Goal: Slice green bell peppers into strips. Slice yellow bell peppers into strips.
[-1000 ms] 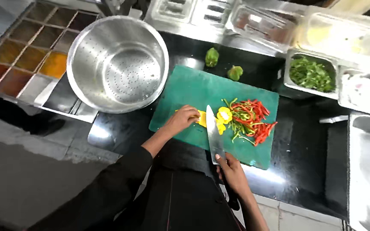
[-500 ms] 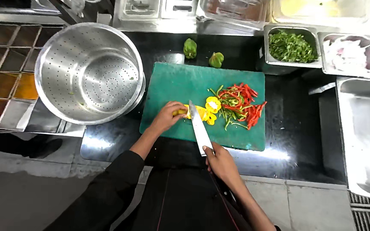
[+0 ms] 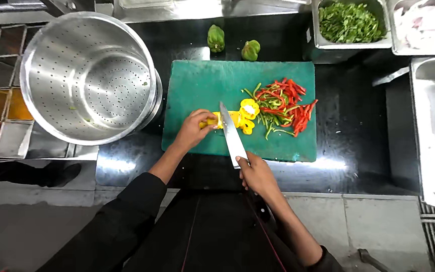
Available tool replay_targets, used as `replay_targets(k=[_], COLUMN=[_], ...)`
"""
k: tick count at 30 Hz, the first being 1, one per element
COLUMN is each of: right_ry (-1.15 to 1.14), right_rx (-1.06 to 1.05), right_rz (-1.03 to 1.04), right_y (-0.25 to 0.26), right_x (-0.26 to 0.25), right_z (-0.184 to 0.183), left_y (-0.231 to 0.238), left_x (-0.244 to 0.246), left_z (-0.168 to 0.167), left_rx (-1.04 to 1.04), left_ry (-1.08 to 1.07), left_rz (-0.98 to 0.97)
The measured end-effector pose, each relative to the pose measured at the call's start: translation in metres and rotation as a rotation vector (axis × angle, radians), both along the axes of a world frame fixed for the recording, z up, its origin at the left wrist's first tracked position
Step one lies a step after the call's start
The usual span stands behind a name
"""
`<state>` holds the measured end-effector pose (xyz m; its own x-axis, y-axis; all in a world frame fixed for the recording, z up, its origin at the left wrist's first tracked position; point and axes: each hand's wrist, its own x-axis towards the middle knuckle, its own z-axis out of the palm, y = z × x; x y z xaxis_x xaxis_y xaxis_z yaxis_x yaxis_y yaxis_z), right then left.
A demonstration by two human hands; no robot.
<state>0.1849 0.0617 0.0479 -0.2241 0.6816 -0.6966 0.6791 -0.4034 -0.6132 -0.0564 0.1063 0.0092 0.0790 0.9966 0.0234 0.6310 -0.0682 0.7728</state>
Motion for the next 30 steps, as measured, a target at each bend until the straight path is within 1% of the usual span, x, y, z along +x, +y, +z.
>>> replay_targets(k=[4,8,12,15,19,25,30], right_ry=[0.039,0.035,0.014,-0.009,-0.043,-0.002,0.009], right_rx=[0.002,0.007,0.075,0.101,0.057,0.067,0.004], right_rz=[-0.004,0.016,0.024,0.035,0.039,0.024,0.019], right_y=[0.006,0.023,0.037,0.027,0.001,0.021,0.005], right_x=[0.0,-0.01,-0.026,-0.026,-0.017,-0.031,-0.023], right_z=[-0.004,-0.006,-0.009,-0.009,-0.011,-0.01,-0.01], left_y=[0.0,0.001,0.002,0.002,0.002,0.002,0.002], left_x=[0.0,0.0,-0.004,-0.005,-0.004,-0.01,-0.008], left_z=[-0.001,-0.002,-0.003,-0.004,-0.005,-0.006,-0.006], left_rx=[0.003,-0.011,-0.018,-0.035,-0.037,-0.033,-0.038], left_ry=[-0.002,-0.022,-0.048,-0.08,-0.085,-0.098,-0.151], left_rz=[0.008,0.021,0.002,0.007,0.018,-0.038,-0.007])
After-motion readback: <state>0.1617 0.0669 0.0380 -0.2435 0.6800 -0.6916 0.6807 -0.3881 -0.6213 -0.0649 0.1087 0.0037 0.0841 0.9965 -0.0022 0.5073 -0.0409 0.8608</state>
